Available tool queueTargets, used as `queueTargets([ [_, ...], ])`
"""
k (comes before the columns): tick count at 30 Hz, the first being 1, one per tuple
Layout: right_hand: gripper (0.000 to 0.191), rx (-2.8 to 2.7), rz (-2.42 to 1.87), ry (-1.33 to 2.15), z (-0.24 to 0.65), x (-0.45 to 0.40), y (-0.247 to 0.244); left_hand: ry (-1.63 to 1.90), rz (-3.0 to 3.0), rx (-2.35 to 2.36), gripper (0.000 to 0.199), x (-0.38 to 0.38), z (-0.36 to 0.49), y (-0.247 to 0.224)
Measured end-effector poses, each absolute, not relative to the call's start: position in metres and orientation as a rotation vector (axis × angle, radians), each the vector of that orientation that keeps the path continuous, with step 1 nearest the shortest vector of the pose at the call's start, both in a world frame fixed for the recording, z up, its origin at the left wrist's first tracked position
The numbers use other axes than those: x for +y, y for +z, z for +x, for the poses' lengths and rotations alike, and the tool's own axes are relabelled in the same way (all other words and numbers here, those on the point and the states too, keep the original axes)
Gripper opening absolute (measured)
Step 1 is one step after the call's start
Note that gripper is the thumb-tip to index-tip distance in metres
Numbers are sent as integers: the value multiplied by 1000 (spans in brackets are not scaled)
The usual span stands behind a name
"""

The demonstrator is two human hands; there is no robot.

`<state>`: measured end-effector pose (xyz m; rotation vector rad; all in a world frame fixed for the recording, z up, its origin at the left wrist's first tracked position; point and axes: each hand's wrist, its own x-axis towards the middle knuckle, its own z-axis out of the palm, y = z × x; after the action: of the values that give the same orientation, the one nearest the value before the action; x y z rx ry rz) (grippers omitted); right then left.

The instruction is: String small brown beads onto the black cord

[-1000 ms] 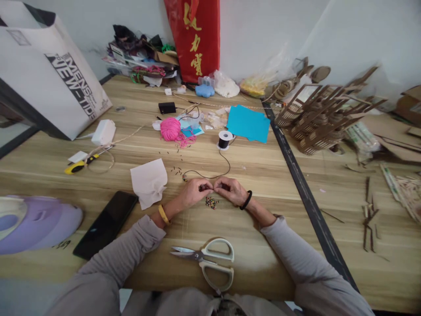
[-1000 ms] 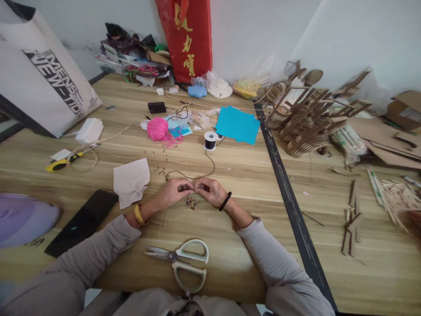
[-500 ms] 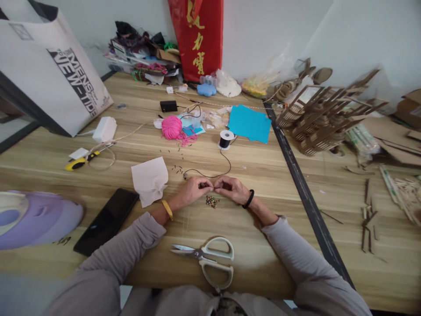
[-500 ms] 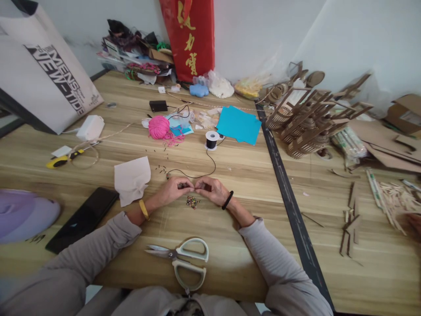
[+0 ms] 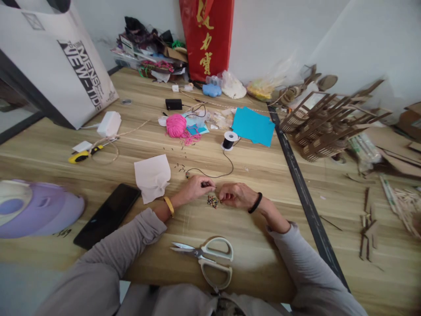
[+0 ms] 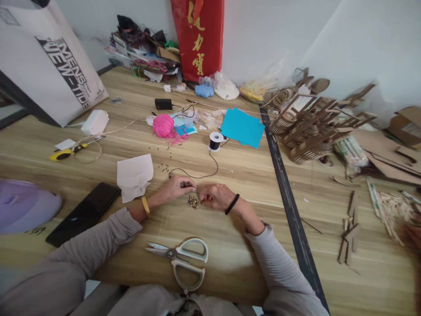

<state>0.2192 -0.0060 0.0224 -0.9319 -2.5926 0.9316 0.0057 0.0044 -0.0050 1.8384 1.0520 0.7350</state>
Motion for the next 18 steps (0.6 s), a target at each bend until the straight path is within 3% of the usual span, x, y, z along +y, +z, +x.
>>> queueTargets([
  [10,14,-2716,-980,591,210,-16,29,712,1845,1086,9,4,7,-1],
  [18,7,-2226,-1098,930,212,-3,9,726,1852,1080,11,4,6,-3],
])
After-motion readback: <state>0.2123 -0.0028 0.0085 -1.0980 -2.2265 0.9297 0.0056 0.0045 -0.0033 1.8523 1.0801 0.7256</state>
